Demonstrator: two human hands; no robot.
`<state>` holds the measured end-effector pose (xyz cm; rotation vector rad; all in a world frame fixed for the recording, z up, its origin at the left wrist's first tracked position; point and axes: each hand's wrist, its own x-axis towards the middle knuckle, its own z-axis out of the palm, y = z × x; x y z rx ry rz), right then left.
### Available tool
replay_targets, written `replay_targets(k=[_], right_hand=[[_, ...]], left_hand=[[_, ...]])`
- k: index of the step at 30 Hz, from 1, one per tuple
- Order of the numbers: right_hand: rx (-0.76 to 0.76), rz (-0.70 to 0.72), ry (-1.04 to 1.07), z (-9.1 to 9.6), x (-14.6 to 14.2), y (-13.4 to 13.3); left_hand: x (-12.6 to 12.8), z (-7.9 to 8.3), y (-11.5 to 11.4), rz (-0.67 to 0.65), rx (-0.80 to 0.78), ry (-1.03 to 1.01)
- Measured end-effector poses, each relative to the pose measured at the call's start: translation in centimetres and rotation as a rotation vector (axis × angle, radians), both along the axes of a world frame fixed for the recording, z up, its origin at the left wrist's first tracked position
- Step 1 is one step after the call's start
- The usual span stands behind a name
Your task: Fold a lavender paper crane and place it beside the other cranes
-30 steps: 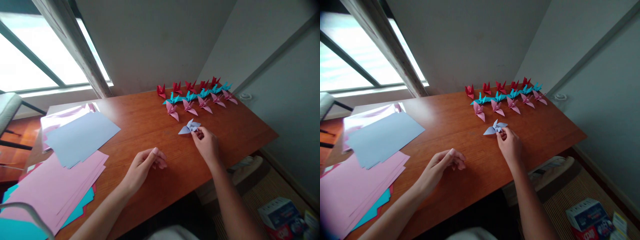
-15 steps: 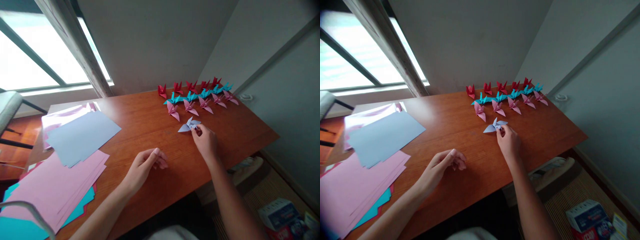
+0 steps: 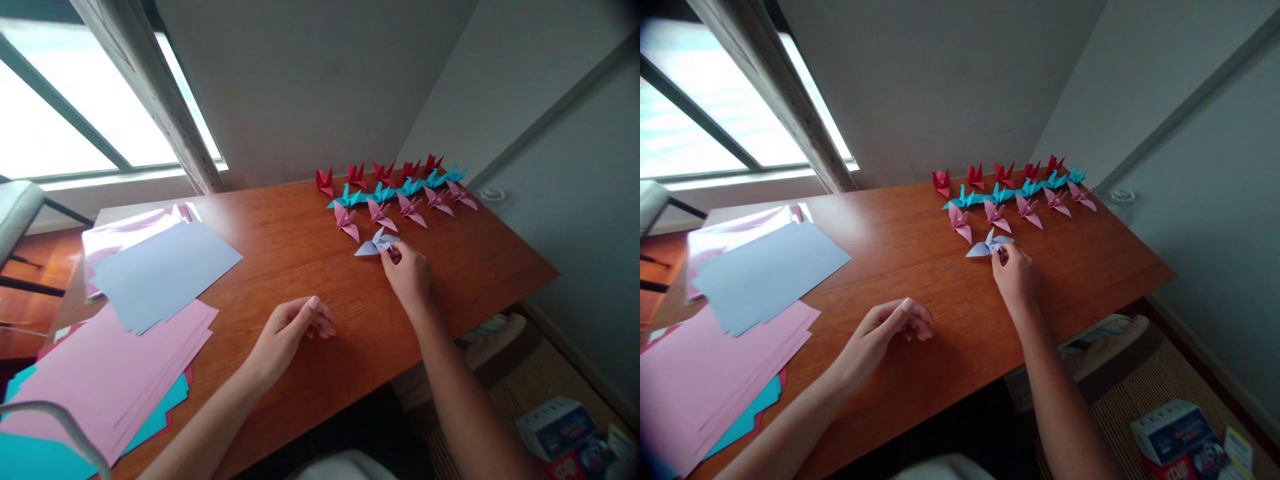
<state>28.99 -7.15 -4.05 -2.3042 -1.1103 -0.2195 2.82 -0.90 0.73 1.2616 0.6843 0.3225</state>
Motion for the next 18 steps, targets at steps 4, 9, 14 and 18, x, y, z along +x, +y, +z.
replay_targets(k=[4, 9, 14, 18], right_hand=[[-0.004, -0.003, -0.006, -0.1, 0.1, 0.3], [-0.009, 0.002, -0.012, -0.2, 0.2, 0.6], [-0.018, -0.001, -0.015, -0.1, 0.2, 0.9], [-0.021, -0.012, -0.023, 0.0, 0.2, 1.2]], left_hand=[[0.0, 0.0, 0.0, 0.004, 0.001, -0.003], [-0.1, -0.1, 0.0, 0.006, 0.003, -0.010], [0.0, -0.1, 0.0, 0.007, -0.002, -0.012], [0.0, 0.0, 0.0, 0.001, -0.001, -0.013]])
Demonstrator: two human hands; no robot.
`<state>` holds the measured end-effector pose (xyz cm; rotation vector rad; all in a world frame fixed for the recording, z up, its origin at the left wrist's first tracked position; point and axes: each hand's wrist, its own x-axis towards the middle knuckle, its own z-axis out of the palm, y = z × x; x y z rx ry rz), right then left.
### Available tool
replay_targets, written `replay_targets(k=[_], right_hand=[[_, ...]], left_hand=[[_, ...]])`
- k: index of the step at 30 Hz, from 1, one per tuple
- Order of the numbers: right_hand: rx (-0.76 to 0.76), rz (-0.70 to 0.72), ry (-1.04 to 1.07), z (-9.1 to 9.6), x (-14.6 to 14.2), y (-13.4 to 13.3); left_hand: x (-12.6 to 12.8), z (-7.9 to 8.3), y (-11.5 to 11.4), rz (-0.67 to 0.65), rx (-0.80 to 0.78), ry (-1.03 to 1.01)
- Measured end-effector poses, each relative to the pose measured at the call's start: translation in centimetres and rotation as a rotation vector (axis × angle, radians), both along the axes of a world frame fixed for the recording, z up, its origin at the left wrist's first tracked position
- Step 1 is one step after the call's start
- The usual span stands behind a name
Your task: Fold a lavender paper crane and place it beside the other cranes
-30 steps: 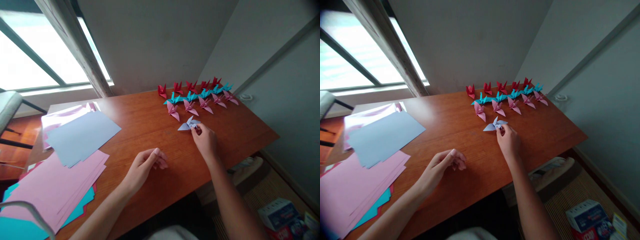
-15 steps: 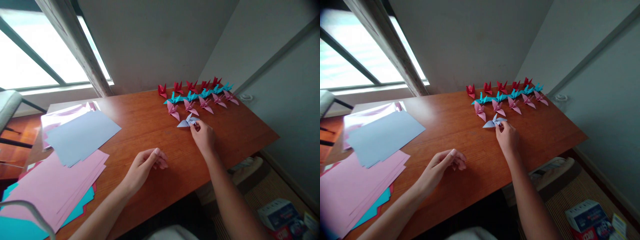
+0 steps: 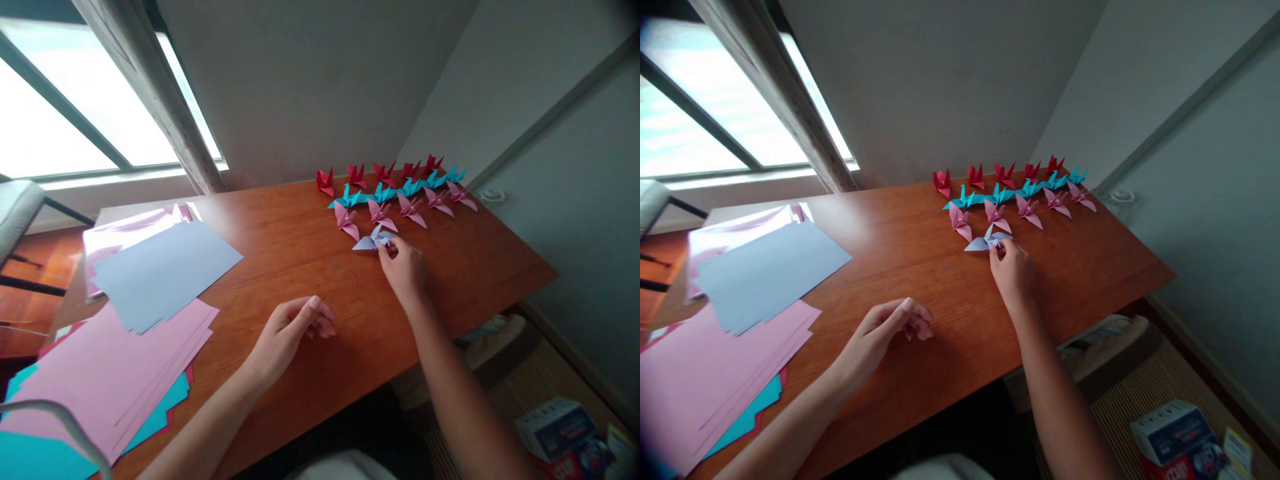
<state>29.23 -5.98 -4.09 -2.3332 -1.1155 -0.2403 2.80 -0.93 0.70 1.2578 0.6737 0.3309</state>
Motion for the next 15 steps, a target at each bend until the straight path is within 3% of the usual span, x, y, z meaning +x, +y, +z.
replay_targets(k=[15], right_hand=[[-0.003, -0.023, 0.015, 0.14, -0.07, 0.45]], left_hand=[[0.05, -0.03, 0.00, 0.008, -0.005, -0.002]])
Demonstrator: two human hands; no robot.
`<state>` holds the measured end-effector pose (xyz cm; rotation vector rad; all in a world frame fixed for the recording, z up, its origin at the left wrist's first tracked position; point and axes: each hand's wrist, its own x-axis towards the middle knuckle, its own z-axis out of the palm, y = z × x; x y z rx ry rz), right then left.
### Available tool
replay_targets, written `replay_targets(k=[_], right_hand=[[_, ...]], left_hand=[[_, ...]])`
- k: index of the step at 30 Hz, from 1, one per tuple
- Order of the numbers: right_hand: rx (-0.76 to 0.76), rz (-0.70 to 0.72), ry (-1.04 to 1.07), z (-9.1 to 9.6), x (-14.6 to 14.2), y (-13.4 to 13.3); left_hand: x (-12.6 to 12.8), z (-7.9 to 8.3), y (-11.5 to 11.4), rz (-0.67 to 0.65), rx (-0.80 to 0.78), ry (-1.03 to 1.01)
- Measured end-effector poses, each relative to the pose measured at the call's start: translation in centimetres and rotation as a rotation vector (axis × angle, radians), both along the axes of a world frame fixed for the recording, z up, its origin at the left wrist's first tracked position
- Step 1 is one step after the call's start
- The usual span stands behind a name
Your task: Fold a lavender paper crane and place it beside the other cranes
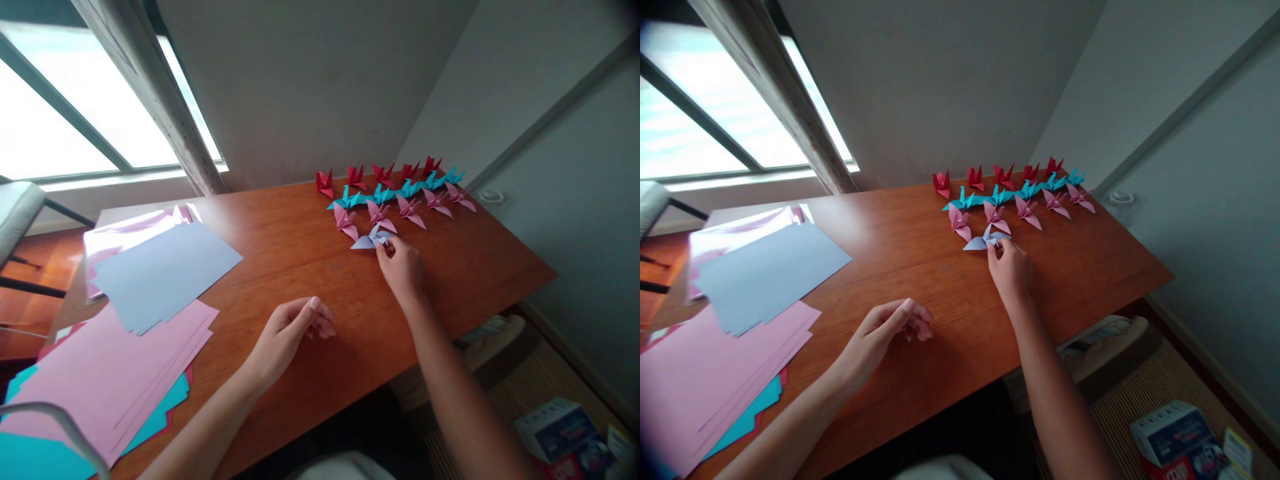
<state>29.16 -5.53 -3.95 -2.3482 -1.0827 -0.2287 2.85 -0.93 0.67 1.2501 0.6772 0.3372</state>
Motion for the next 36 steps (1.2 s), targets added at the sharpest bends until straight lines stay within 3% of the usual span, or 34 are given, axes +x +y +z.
replay_targets(k=[18, 36], right_hand=[[0.025, 0.054, 0.116, -0.2, -1.9, -2.1], [-0.048, 0.022, 0.162, 0.0, 0.3, -1.0]], left_hand=[[0.1, -0.1, 0.1, -0.002, 0.004, 0.008], [-0.1, -0.3, 0.1, -0.013, -0.006, -0.015]])
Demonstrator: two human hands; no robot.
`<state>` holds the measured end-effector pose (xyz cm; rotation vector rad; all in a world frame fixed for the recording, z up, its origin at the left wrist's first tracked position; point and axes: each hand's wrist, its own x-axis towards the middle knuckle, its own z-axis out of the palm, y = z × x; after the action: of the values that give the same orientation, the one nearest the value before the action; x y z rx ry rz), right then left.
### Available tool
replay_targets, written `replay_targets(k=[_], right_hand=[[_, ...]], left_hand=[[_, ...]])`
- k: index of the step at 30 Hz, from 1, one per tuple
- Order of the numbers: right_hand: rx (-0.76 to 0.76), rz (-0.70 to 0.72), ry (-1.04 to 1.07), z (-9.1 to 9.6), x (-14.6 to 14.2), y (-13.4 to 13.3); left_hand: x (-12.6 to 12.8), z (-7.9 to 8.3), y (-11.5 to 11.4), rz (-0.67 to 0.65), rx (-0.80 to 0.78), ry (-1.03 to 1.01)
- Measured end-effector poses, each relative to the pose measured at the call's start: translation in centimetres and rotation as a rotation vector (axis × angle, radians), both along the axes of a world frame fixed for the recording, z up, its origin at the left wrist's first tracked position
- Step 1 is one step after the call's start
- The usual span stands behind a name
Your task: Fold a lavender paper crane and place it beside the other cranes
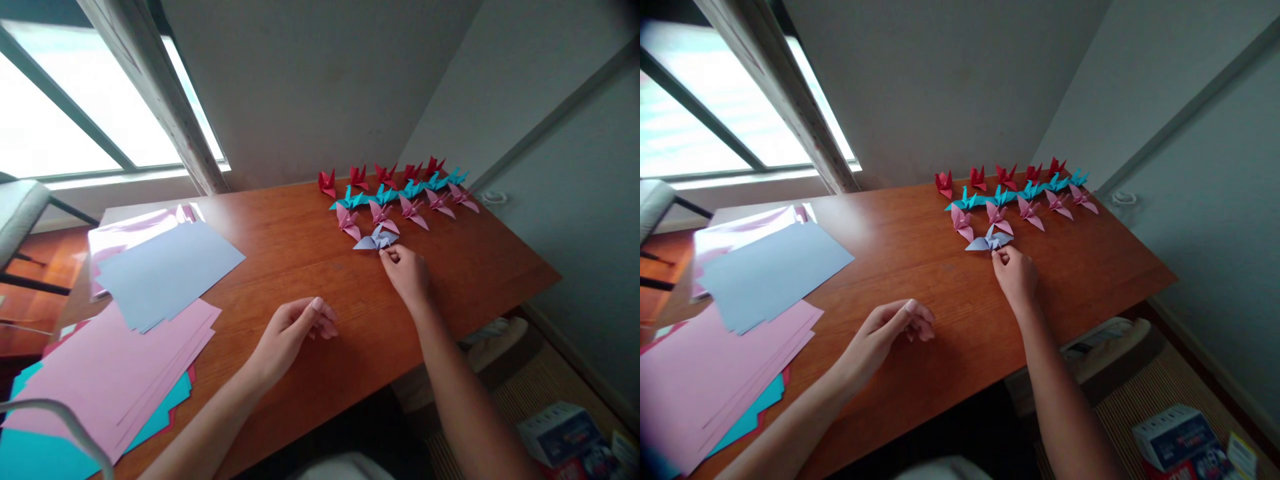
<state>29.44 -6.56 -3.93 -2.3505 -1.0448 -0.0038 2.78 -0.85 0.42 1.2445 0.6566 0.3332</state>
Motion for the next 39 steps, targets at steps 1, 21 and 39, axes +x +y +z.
replay_targets(k=[1, 21, 39], right_hand=[[-0.007, 0.000, -0.001, 0.0, 0.0, 0.0], [-0.099, -0.050, -0.076, -0.2, 0.5, 0.9], [-0.010, 0.063, -0.027, -0.3, 0.3, -0.1]], left_hand=[[0.0, 0.0, 0.0, -0.001, -0.003, -0.004], [0.0, 0.0, 0.0, -0.005, 0.005, -0.002], [0.0, 0.0, 0.0, 0.000, 0.006, -0.003]])
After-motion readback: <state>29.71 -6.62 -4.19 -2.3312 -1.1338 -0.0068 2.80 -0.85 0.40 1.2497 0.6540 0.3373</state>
